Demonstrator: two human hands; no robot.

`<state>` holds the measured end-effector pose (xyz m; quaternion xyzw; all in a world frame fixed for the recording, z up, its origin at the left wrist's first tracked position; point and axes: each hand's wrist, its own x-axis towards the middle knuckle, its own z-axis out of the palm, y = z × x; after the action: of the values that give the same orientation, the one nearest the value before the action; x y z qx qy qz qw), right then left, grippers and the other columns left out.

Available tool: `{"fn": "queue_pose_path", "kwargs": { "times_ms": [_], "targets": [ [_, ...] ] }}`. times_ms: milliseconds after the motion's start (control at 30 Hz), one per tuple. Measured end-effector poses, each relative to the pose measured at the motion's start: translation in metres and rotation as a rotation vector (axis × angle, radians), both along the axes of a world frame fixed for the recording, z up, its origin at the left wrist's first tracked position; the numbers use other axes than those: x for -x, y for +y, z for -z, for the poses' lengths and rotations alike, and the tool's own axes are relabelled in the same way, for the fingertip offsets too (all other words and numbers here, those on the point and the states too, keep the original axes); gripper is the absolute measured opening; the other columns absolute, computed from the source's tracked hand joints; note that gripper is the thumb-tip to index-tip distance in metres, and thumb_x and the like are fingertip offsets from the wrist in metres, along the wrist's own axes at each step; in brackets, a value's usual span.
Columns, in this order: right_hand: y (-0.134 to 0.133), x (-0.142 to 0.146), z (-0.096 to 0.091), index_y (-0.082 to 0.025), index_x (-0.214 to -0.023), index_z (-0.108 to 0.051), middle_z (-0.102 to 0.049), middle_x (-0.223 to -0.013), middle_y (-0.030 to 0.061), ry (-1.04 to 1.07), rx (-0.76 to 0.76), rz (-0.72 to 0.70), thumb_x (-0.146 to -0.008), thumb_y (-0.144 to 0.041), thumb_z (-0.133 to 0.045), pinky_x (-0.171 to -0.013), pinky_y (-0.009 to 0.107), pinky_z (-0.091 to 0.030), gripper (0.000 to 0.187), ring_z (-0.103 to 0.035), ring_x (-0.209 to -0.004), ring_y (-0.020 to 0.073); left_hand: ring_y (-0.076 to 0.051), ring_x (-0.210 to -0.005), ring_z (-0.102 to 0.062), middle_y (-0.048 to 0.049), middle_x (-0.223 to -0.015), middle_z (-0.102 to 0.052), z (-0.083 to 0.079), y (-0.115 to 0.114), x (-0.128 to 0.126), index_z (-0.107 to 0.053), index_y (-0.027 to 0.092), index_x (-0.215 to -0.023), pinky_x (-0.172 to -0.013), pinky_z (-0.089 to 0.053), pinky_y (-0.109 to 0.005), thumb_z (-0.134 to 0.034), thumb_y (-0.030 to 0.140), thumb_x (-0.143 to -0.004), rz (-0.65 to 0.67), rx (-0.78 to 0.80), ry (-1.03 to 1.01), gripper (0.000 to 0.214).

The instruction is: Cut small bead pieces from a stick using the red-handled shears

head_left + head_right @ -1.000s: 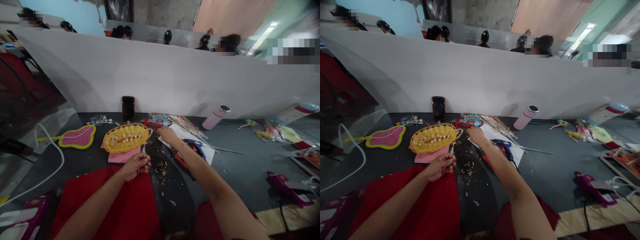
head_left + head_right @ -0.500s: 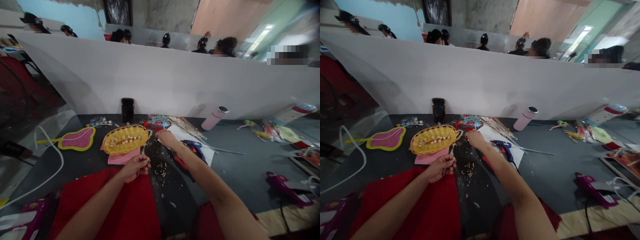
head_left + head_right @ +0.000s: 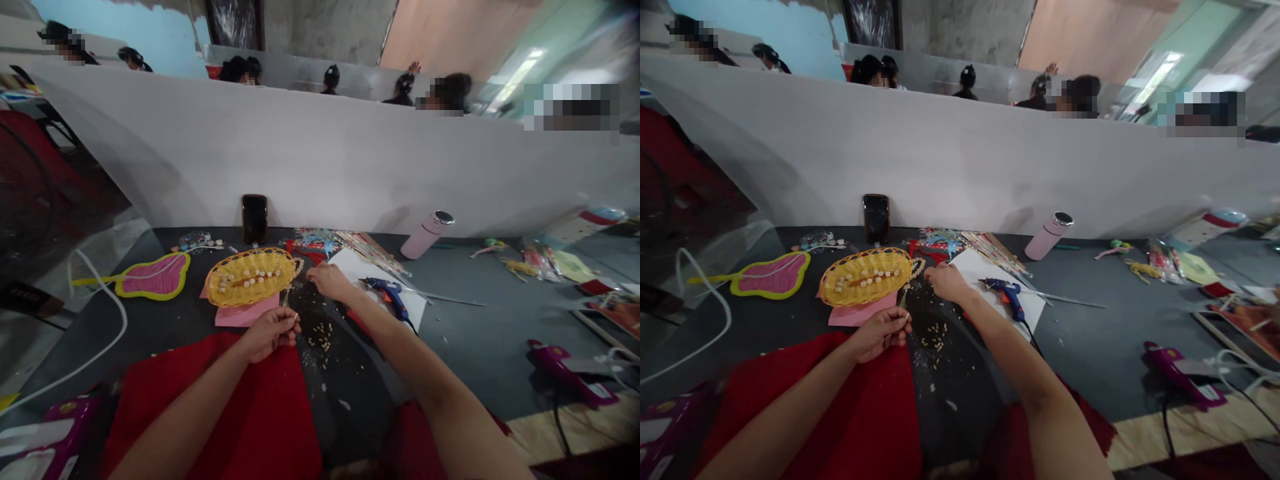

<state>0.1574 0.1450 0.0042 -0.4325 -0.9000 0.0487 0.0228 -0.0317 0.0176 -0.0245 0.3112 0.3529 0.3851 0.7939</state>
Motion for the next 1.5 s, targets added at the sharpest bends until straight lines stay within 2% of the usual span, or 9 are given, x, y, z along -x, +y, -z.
{"fn": "queue_pose_path", "kwargs": {
  "times_ms": [133,333,500,667,833,1000,1167,1300,1500],
  "targets": [
    [-0.009,0.001,-0.005,-0.019,-0.105,-0.057,-0.064,-0.094,0.0061,0.005,-0.017,-0.023,-0.087,-0.015,-0.038,-0.082,0.028,-0.036,0.026,-0.052,-0.093,0.0179,-0.006,-0.054,-0.054,-0.0021,-0.073,-0.061,0.0,0.0,-0.001,-0.055,0.013,-0.083,-0.056,-0.048,-0.02,-0.07,0.029,-0.071,0.0,-0.004,0.007,0.024],
    [-0.023,0.014,-0.004,-0.021,-0.098,-0.062,-0.064,-0.096,0.0049,-0.047,0.017,-0.14,-0.086,-0.018,-0.044,-0.083,0.027,-0.036,0.021,-0.052,-0.093,0.017,-0.006,-0.055,-0.055,-0.0023,-0.075,-0.062,0.003,0.0,0.0,-0.055,0.014,-0.084,-0.058,-0.049,-0.021,-0.069,0.031,-0.071,0.008,-0.01,-0.001,0.026],
    [-0.024,0.021,0.001,-0.017,-0.095,-0.062,-0.063,-0.096,0.0115,-0.072,-0.031,-0.058,-0.087,-0.017,-0.041,-0.08,0.032,-0.038,0.023,-0.051,-0.095,0.0224,-0.006,-0.055,-0.055,-0.002,-0.074,-0.061,0.002,0.0,0.0,-0.055,0.014,-0.084,-0.058,-0.048,-0.02,-0.069,0.03,-0.071,0.011,-0.016,0.008,0.024],
    [-0.023,0.033,0.006,-0.019,-0.097,-0.061,-0.064,-0.097,0.0073,-0.049,-0.047,-0.069,-0.089,-0.025,-0.04,-0.081,0.03,-0.038,0.023,-0.052,-0.093,0.0205,-0.006,-0.055,-0.055,-0.002,-0.075,-0.061,0.003,0.001,0.0,-0.055,0.014,-0.086,-0.057,-0.049,-0.02,-0.068,0.028,-0.073,0.013,-0.018,-0.003,0.023],
    [-0.017,0.04,0.014,-0.017,-0.094,-0.062,-0.064,-0.097,0.0093,-0.024,-0.045,-0.036,-0.089,-0.025,-0.042,-0.08,0.03,-0.038,0.022,-0.053,-0.093,0.0209,-0.006,-0.054,-0.055,-0.0024,-0.074,-0.061,0.002,0.001,0.0,-0.054,0.013,-0.085,-0.057,-0.049,-0.019,-0.069,0.029,-0.071,0.004,-0.012,0.007,0.025],
    [-0.024,0.01,0.009,-0.018,-0.097,-0.061,-0.063,-0.096,0.0078,0.01,0.005,-0.044,-0.09,-0.027,-0.04,-0.083,0.028,-0.036,0.023,-0.053,-0.095,0.0176,-0.006,-0.054,-0.055,-0.0018,-0.073,-0.062,0.0,0.001,0.0,-0.055,0.014,-0.084,-0.057,-0.048,-0.019,-0.071,0.029,-0.069,-0.001,-0.025,0.012,0.026],
    [-0.063,-0.03,0.003,-0.019,-0.09,-0.062,-0.063,-0.089,0.0044,0.034,0.099,-0.094,-0.088,-0.027,-0.046,-0.08,0.026,-0.038,0.018,-0.055,-0.088,0.0155,-0.007,-0.055,-0.056,-0.002,-0.073,-0.063,-0.001,-0.002,-0.003,-0.056,0.014,-0.084,-0.057,-0.047,-0.021,-0.073,0.031,-0.066,0.021,-0.054,0.091,0.029],
    [-0.091,-0.044,0.004,-0.019,-0.095,-0.062,-0.063,-0.091,0.0056,0.087,0.131,-0.085,-0.088,-0.022,-0.044,-0.079,0.026,-0.039,0.019,-0.055,-0.088,0.0158,-0.007,-0.055,-0.056,-0.0022,-0.073,-0.063,-0.002,-0.006,-0.006,-0.057,0.014,-0.084,-0.058,-0.047,-0.021,-0.07,0.033,-0.069,0.032,-0.125,0.217,0.027],
    [-0.11,-0.057,0.014,-0.02,-0.103,-0.057,-0.062,-0.096,0.0061,0.255,0.09,0.034,-0.089,-0.019,-0.042,-0.083,0.029,-0.04,0.021,-0.055,-0.092,0.0168,-0.009,-0.056,-0.057,-0.0023,-0.073,-0.063,0.007,-0.011,-0.013,-0.058,0.015,-0.087,-0.054,-0.045,-0.02,-0.065,0.031,-0.072,0.071,-0.247,0.42,0.022]
  ]
}}
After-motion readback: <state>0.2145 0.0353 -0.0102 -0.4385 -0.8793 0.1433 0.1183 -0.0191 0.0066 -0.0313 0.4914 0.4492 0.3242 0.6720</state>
